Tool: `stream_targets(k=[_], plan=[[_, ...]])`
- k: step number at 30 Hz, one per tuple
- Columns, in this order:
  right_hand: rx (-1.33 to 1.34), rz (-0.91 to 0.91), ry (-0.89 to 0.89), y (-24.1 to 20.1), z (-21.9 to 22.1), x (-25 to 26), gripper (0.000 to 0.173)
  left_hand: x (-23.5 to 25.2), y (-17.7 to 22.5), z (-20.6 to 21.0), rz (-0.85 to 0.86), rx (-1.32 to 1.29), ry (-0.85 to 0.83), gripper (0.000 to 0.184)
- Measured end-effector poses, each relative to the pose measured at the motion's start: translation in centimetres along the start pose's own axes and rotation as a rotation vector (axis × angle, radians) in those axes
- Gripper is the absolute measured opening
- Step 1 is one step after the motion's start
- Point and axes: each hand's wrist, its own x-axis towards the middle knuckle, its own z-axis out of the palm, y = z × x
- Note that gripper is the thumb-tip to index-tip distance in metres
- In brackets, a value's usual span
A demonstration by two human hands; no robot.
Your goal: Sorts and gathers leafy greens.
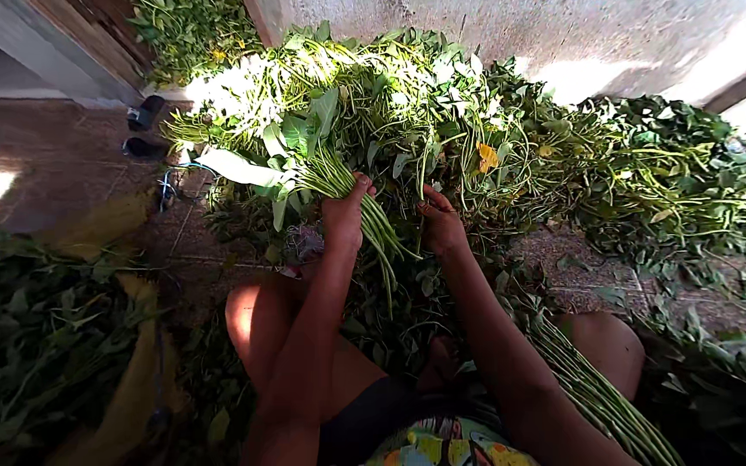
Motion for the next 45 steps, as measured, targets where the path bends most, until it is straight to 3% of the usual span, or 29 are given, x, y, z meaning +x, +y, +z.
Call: stream_targets(k=[7, 14, 21, 23, 26, 28, 33, 37, 42, 45], plan=[[-0.208, -0.180, -0.039, -0.1, 0.5, -2.8, 0.036, 0.0, -0.8, -0.1, -0.065, 0.043, -0.155, 0.007], [-0.652, -0.674, 0.015, 0.6, 3.0, -5.4, 0.029, 0.1, -1.3, -0.6, -0.087, -0.065, -0.354, 0.011], [-0.887, -0.794, 0.050, -1.2, 3.6, -6.4, 0.030, 0.1, -0.7, -0.9, -0.041, -0.080, -0.448, 0.019], [-0.830, -0.752, 0.043, -1.3, 3.8, -6.5, 0.031, -0.1, -0.6, -0.9, -0.056, -0.100, -0.459, 0.020], [-0.699, -0.530, -0.022, -2.3, 4.7, -6.1, 0.055, -0.8, -0.7, -1.0, -0.084, -0.091, -0.506, 0.022], [-0.584, -0.418, -0.041, -3.0, 5.5, -5.3, 0.057, -1.4, -1.1, -0.8, -0.074, -0.031, -0.499, 0.023], [-0.336, -0.411, 0.043, -4.0, 7.2, -3.6, 0.012, -1.9, -1.1, 0.3, -0.099, 0.102, -0.402, 0.024], [-0.166, -0.244, 0.061, -4.5, 6.5, -3.2, 0.015, -1.2, -1.1, 1.0, -0.161, 0.045, -0.411, 0.029], [-0.322, -0.282, -0.006, -4.6, 5.1, -2.3, 0.011, -1.4, -1.8, 1.7, -0.280, 0.010, -0.371, 0.025], [-0.688, -0.389, -0.002, -4.0, 3.9, -3.0, 0.019, -0.6, -1.8, 1.2, -0.337, -0.036, -0.332, 0.015]])
